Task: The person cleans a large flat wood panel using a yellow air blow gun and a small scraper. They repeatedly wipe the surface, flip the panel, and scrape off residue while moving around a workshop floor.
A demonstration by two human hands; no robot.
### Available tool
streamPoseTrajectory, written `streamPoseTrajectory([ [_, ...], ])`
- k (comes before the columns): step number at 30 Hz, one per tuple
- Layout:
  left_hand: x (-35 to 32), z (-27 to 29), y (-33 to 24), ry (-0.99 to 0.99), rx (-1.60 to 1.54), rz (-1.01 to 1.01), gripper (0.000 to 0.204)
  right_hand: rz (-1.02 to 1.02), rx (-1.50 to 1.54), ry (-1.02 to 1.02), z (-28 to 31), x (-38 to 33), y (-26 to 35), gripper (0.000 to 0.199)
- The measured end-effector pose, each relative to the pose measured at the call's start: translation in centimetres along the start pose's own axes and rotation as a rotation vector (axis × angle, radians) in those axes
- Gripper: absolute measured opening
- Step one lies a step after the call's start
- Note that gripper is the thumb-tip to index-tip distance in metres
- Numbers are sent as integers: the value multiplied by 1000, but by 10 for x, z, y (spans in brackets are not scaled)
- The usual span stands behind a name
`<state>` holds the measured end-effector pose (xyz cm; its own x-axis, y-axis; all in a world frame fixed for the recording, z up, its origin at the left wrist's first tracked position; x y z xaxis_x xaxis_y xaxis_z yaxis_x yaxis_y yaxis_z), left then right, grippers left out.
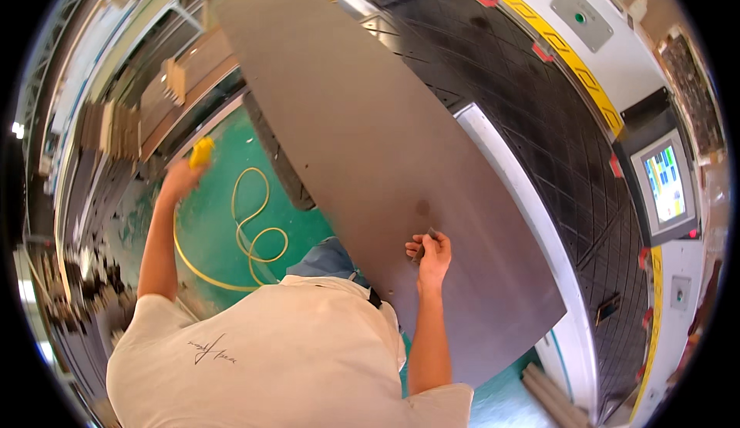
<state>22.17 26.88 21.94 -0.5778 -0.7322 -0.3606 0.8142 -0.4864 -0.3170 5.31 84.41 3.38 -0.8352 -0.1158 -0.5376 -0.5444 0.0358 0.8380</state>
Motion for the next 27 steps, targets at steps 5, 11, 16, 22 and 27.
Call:
streamPoseTrajectory([
  [5, -34, -78, -132, 961, 54, -266, 54, -15, -4, -72, -41, 27, 26, 36],
  [11, 26, -110, -219, 1117, 245, -580, 68, -33, 262, -411, -50, 33, 27, 27],
  [16, 69, -99, -252, 1084, 327, -651, 63, -50, 354, -468, -50, 40, 25, 22],
  [22, 132, -107, -262, 297, 100, -821, 47, -72, 297, -309, -38, 70, 43, 19],
  [27, 197, -102, -240, 613, -390, -65, 42, -8, 268, -143, -59, 121, 83, 18],
])
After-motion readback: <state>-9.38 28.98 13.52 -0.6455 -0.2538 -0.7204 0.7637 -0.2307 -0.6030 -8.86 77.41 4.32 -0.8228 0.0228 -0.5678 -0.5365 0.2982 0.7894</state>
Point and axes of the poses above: each hand's wrist, its own x-axis towards the middle knuckle, its own z-axis out of the back of the hand, y = z × x, the point moved 2 cm from there along x, towards the middle knuckle, and after that the axes turned 10 degrees about -x, right-handed, at the moved point
